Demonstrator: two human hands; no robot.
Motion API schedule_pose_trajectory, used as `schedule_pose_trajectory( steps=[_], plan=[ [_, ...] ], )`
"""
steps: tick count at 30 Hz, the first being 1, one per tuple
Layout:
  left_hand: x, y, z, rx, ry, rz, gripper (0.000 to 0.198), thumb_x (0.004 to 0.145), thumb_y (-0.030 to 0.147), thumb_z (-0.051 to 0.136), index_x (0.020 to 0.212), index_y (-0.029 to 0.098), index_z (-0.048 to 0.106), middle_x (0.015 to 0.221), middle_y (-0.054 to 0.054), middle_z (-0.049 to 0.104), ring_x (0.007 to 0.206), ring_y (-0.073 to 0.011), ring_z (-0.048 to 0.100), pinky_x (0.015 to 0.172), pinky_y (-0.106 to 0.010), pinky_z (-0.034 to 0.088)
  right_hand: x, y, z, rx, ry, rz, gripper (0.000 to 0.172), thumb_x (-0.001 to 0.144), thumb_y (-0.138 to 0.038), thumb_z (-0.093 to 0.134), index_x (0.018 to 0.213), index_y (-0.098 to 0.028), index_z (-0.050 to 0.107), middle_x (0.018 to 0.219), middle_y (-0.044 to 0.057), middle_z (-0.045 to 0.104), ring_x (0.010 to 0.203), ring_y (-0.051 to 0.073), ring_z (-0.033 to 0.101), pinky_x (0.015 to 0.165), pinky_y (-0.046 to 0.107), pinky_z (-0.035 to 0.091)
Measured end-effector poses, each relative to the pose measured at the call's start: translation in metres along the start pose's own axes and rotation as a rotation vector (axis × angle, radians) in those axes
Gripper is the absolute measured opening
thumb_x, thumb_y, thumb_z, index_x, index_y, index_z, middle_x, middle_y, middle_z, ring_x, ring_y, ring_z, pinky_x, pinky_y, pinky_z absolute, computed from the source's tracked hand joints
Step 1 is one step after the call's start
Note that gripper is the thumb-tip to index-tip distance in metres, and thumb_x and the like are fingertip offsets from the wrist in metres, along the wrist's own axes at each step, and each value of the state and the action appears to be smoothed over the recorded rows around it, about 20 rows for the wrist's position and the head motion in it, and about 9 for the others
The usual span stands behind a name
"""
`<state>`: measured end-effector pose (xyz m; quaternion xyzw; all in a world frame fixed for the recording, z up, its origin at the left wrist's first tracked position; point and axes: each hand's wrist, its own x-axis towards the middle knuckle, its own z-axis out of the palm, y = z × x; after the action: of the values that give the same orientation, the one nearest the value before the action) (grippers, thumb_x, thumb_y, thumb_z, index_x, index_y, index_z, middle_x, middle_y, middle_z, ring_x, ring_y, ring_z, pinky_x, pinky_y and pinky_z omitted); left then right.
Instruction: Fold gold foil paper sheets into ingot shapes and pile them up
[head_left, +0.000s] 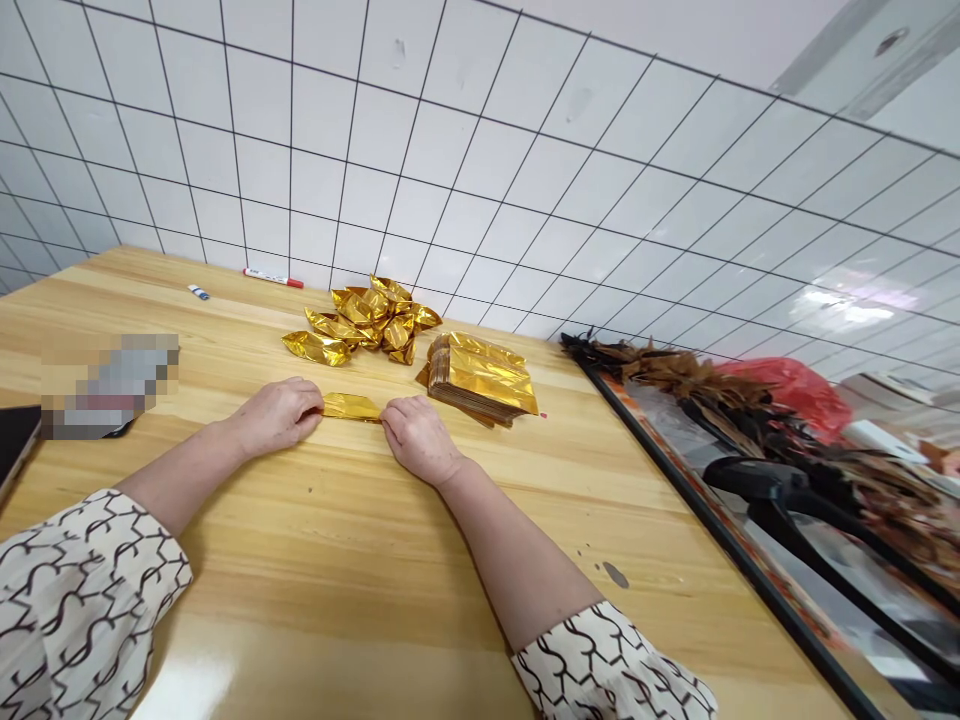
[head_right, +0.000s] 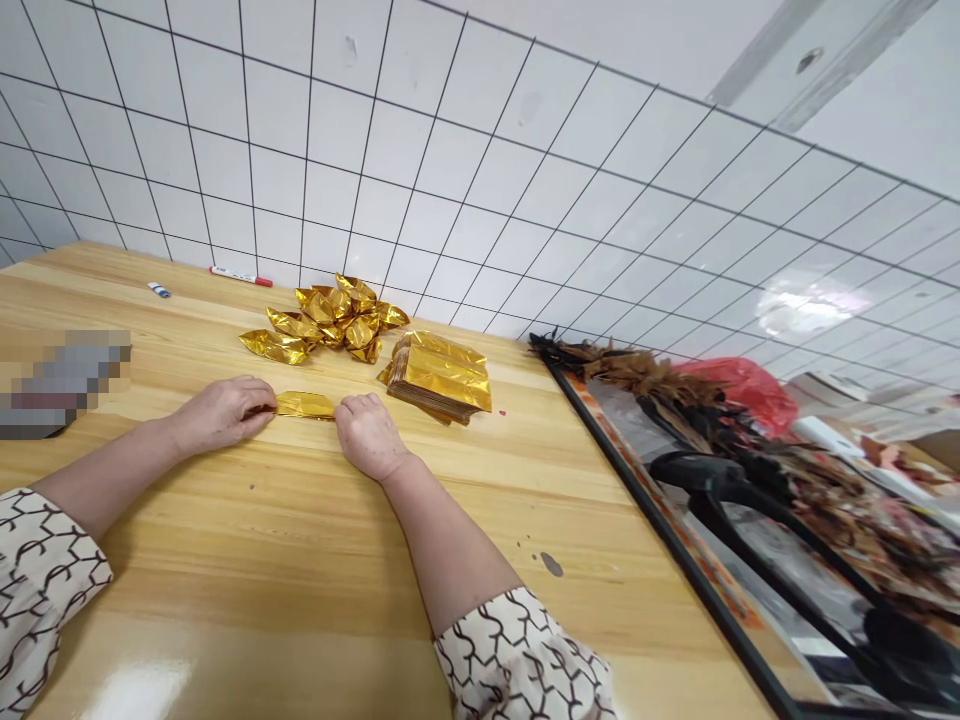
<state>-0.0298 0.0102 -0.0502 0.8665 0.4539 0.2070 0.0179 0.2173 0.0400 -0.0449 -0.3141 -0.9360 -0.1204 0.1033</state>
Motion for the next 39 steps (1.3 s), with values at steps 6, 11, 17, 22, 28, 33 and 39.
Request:
schedule_pose_trajectory(
  steps=[6,11,17,22,28,33,39],
  plan=[
    [-0.002,0.003,0.003,0.025,0.068,0.019,0.018,0.085,0.019,0.047,0.092,0.018,0.064,0.091,-0.007,0.067,0.087,-0.0208,0.062,0.079,-0.032,0.052,-0.001,0.001,0.005,0.099,0.053,0.033,0.022,0.091,-0.011,0.041,0.085,-0.015,0.063,0.084,0.012,0.064,0.080,0.021,0.055,0.076,0.032,0.041],
    [-0.003,0.003,0.003,0.047,0.104,0.047,0.019,0.086,0.020,0.048,0.097,0.019,0.063,0.097,-0.008,0.067,0.091,-0.0214,0.062,0.082,-0.033,0.052,-0.001,0.000,0.007,0.204,0.094,0.084,0.019,0.087,-0.011,0.043,0.085,-0.017,0.061,0.081,0.010,0.064,0.080,0.021,0.055,0.075,0.032,0.043],
    [-0.002,0.002,0.006,0.009,0.158,0.085,0.022,0.093,0.022,0.042,0.092,0.018,0.064,0.092,-0.008,0.068,0.085,-0.0190,0.063,0.078,-0.030,0.052,0.000,0.000,0.006,0.379,0.135,0.153,0.014,0.084,-0.013,0.046,0.083,-0.018,0.058,0.079,0.008,0.064,0.076,0.020,0.056,0.072,0.031,0.045],
    [0.000,0.003,0.005,-0.134,0.238,0.048,0.027,0.094,0.027,0.042,0.086,0.018,0.066,0.080,-0.006,0.069,0.074,-0.0168,0.064,0.070,-0.027,0.051,0.000,-0.004,0.002,0.554,0.200,0.160,0.012,0.088,-0.026,0.050,0.083,-0.019,0.059,0.080,0.006,0.065,0.075,0.018,0.058,0.073,0.031,0.046],
    [0.003,0.006,0.006,-0.382,0.269,-0.174,0.025,0.088,0.030,0.047,0.084,0.018,0.069,0.078,-0.003,0.072,0.068,-0.0153,0.065,0.064,-0.025,0.052,0.003,-0.008,0.006,0.663,0.205,0.353,0.023,0.091,-0.029,0.046,0.074,-0.020,0.058,0.069,0.001,0.062,0.066,0.015,0.056,0.062,0.026,0.044],
    [0.003,0.001,0.012,-0.286,0.295,-0.235,0.023,0.086,0.026,0.048,0.090,0.019,0.069,0.086,-0.004,0.073,0.078,-0.0191,0.066,0.073,-0.032,0.055,0.008,-0.005,0.013,0.496,0.131,0.424,0.022,0.090,-0.028,0.050,0.073,-0.021,0.062,0.066,0.001,0.063,0.065,0.016,0.058,0.064,0.028,0.043],
    [0.004,0.012,0.017,-0.073,0.221,0.040,0.029,0.090,0.025,0.046,0.113,0.018,0.064,0.120,-0.012,0.066,0.114,-0.0255,0.059,0.101,-0.045,0.047,0.012,-0.007,0.012,0.349,0.046,0.466,0.017,0.090,-0.025,0.053,0.078,-0.021,0.065,0.074,0.004,0.068,0.073,0.019,0.061,0.070,0.030,0.042]
  ],
)
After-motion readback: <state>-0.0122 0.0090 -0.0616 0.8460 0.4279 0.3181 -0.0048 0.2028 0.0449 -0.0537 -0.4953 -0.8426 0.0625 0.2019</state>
